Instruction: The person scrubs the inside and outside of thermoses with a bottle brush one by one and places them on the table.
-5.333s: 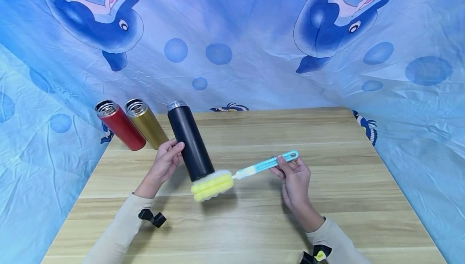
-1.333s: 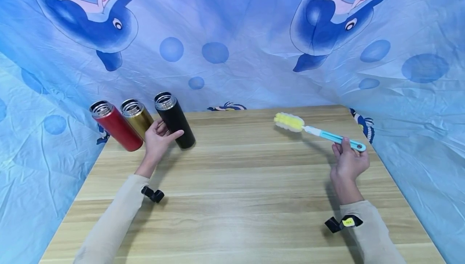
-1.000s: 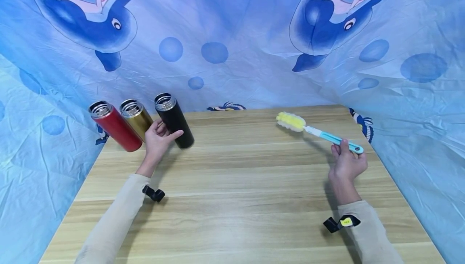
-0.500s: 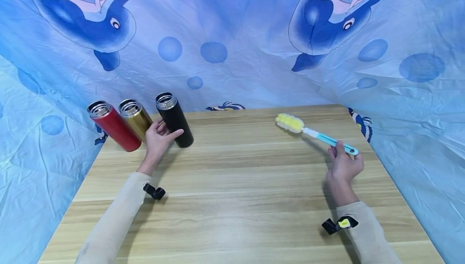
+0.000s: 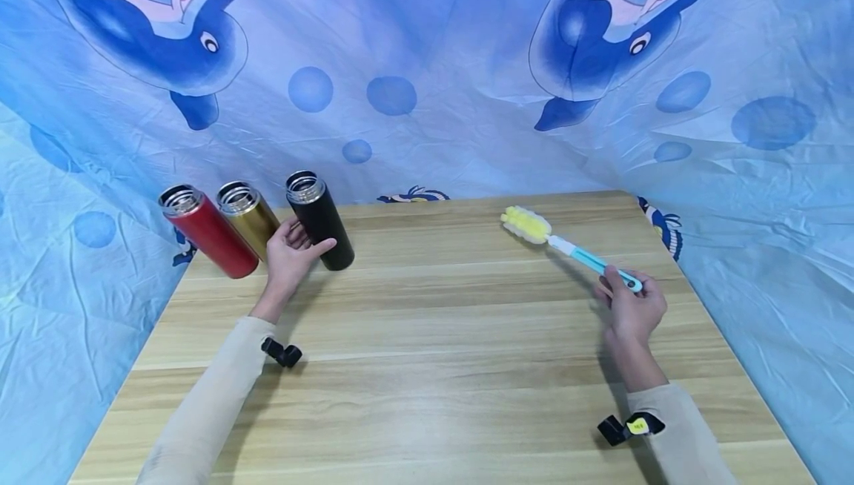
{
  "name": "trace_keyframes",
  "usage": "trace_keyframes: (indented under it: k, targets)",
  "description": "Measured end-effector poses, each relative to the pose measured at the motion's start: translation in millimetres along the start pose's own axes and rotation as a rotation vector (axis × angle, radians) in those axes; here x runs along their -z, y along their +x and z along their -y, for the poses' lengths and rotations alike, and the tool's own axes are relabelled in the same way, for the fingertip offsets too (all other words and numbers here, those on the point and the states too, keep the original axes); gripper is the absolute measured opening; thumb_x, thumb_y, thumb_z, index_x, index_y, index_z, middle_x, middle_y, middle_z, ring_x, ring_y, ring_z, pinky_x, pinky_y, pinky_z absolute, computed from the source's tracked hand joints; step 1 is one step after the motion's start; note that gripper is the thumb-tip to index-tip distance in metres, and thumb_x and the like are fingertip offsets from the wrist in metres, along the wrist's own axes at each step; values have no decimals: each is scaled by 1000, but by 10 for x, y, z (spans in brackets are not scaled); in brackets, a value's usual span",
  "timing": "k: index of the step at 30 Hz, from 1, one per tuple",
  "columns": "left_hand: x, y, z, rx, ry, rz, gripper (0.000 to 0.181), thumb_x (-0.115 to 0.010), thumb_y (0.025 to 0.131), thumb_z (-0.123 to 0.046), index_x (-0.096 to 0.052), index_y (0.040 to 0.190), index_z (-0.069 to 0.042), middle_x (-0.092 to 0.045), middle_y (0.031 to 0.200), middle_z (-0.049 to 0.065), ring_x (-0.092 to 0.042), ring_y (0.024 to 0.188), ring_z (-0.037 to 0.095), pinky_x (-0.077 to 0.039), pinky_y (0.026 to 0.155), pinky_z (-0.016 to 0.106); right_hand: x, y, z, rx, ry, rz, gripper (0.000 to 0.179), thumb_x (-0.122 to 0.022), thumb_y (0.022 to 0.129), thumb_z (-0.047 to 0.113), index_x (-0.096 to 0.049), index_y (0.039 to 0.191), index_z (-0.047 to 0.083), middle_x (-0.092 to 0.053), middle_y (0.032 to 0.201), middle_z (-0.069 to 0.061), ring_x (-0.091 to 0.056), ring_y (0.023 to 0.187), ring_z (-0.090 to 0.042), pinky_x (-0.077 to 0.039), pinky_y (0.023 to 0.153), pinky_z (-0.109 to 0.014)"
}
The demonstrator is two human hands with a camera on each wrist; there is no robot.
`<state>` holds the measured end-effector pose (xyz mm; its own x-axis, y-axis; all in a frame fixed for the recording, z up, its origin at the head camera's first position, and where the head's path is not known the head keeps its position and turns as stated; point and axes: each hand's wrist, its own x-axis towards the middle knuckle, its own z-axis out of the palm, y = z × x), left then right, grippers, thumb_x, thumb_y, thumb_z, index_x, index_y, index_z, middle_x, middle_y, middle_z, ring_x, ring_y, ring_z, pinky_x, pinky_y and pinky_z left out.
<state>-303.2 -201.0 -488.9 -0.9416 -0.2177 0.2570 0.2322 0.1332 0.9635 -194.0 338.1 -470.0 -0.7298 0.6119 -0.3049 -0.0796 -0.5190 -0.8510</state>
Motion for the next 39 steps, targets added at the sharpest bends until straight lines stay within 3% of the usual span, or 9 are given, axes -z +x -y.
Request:
trace_keyframes:
  k: [11,17,20,25,29,33,39]
  targets:
    - [-2,-39,-14,16,-24,3,80,-91,76,-9,-53,146,-5,-61,140,18,-61,125,27,-49,108,37,104,-75,-19,-6,-213,137,18,-79,87,1,-68,97,10,-74,79,3,-73,68,-10,-61,60,-27]
    - [18,-56,-9,16,-22,2,81,-91,76,-9,-52,147,-6,-60,142,17,-60,127,27,-48,109,36,180,-84,-84,19,-342,267,15,-79,88,4,-77,101,12,-74,82,6,-72,72,-7,-61,64,-25]
    - [26,-58,-1,5,-18,7,81,-91,76,-10,-51,146,-5,-60,142,17,-60,127,28,-48,109,37,222,-81,-93,13,-516,340,20,-79,91,13,-77,111,14,-71,85,12,-69,79,-4,-61,69,-24]
    - [26,-50,15,-4,-6,14,81,-91,77,-10,-51,147,-4,-59,142,19,-59,129,28,-47,110,38,235,-85,-108,74,-922,428,51,-75,94,36,-65,137,8,-65,93,19,-60,87,-3,-56,73,-22]
    - [25,-53,14,-9,9,16,81,-91,77,-13,-51,147,-4,-59,143,18,-59,130,28,-46,111,39,230,-93,-144,112,-1101,527,64,-71,96,44,-56,144,3,-67,101,12,-58,92,-7,-50,73,-25]
    - [12,-62,-14,-7,19,21,82,-91,77,-13,-49,147,-3,-58,143,20,-58,131,30,-45,112,41,235,-97,-207,140,-1176,610,65,-71,95,45,-58,143,2,-70,105,-2,-59,89,-11,-50,70,-27]
    - [2,-90,-60,4,35,39,84,-90,78,-11,-46,149,-2,-54,147,21,-53,137,31,-41,115,41,249,-96,-314,212,-1238,666,61,-72,95,42,-60,140,3,-72,112,-15,-63,88,-14,-52,66,-26]
